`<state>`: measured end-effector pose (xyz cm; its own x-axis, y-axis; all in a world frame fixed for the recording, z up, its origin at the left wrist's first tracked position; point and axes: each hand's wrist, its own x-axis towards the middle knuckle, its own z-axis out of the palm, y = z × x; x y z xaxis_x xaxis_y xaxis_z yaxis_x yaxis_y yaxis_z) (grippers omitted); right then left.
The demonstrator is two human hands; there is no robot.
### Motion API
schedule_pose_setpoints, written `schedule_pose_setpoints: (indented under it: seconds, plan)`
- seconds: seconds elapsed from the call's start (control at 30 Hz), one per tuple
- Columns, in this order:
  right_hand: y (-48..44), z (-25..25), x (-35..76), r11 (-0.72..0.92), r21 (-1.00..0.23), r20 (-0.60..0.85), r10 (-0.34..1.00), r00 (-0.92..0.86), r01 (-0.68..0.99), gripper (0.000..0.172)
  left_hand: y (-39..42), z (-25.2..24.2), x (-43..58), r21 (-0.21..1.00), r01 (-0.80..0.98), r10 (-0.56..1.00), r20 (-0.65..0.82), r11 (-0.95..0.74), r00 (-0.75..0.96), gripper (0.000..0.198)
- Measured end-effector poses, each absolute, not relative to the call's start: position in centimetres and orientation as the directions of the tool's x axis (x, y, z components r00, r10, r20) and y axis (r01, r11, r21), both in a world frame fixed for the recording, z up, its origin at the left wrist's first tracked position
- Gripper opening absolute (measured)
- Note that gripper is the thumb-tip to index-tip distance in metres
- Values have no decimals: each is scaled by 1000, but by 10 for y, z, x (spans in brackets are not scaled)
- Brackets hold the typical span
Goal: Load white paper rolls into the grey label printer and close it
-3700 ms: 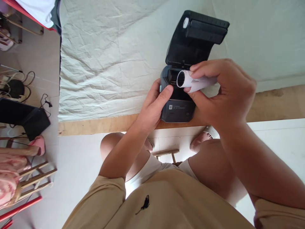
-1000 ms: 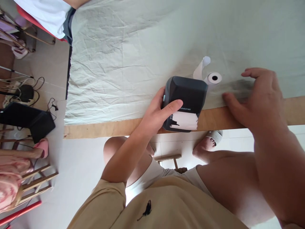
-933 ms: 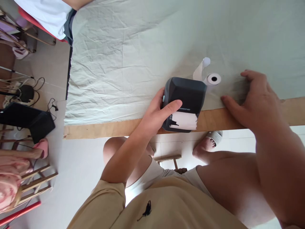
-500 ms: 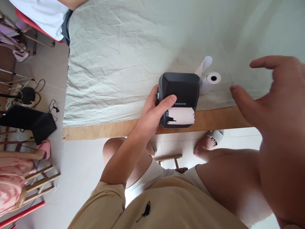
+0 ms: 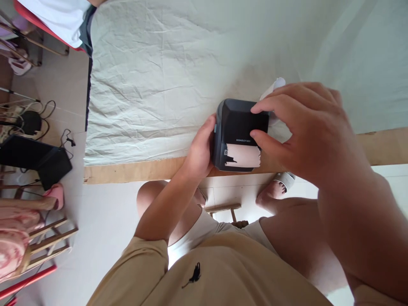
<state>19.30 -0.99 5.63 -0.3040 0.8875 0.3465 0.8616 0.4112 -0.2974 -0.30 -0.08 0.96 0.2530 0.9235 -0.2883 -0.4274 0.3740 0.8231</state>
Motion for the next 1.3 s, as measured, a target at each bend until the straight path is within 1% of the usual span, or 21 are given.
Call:
schedule_pose_setpoints:
  seconds: [0.13, 0.23, 0.33, 0.47, 0.53, 0.6, 0.7, 0.73, 0.8, 0.87, 0.93, 0.97, 1.03, 1.1, 1.2, 1.27, 1.3]
  plan:
    - [-12, 44, 203, 463, -309, 395, 857, -331, 831, 27, 0, 6, -3, 842, -425, 940, -264, 333, 214, 37]
    - [-10, 43, 206, 499, -297, 400, 839, -368, 814, 31, 0, 4, -4, 864, -410, 953, -232, 293, 194, 40]
    - [-8, 43, 206, 515, -300, 406, 831, -381, 803, 39, 0, 4, -4, 880, -400, 966, -219, 257, 139, 41]
    - [-10, 43, 199, 506, -342, 422, 836, -352, 792, 43, 0, 6, -3, 882, -417, 976, -200, 220, 91, 33]
    - [-10, 44, 195, 491, -341, 440, 837, -325, 802, 43, 1, 7, -3, 880, -417, 973, -212, 230, 90, 32]
    - [-10, 45, 193, 481, -310, 498, 817, -291, 820, 40, 1, 6, -3, 875, -414, 968, -232, 252, 99, 34]
    - [-8, 49, 191, 467, -290, 618, 758, -209, 835, 19, 2, 4, -3, 865, -429, 966, -231, 258, 116, 36]
    - [-7, 51, 191, 463, -298, 657, 734, -173, 835, 15, 2, 2, -4, 863, -435, 966, -227, 258, 123, 35]
    - [-5, 56, 190, 442, -353, 694, 715, -86, 825, 16, 2, 1, -4, 859, -440, 965, -227, 263, 134, 34]
    - [-4, 60, 187, 395, -435, 666, 746, -6, 809, 13, 2, 1, -4, 859, -434, 962, -238, 273, 134, 33]
    - [-3, 63, 183, 365, -484, 614, 789, 11, 795, 15, 2, 2, -4, 863, -427, 962, -238, 272, 132, 34]
    - [-2, 63, 181, 359, -475, 593, 805, -10, 804, 17, 2, 3, -4, 864, -426, 963, -235, 269, 133, 34]
    - [-2, 60, 177, 352, -417, 544, 836, -80, 838, 20, 2, 3, -3, 866, -424, 964, -226, 265, 139, 36]
    - [-2, 56, 176, 313, -372, 435, 890, -134, 874, 21, 1, 3, -3, 873, -408, 963, -225, 267, 147, 39]
    - [1, 47, 178, 301, -360, 292, 935, -200, 883, 12, 0, 3, -4, 888, -370, 961, -230, 272, 152, 43]
    - [5, 43, 181, 323, -357, 241, 939, -247, 877, 6, 0, 3, -5, 894, -357, 961, -230, 271, 154, 38]
    - [6, 42, 181, 334, -356, 228, 937, -265, 873, 7, 0, 4, -5, 896, -352, 961, -230, 271, 156, 35]
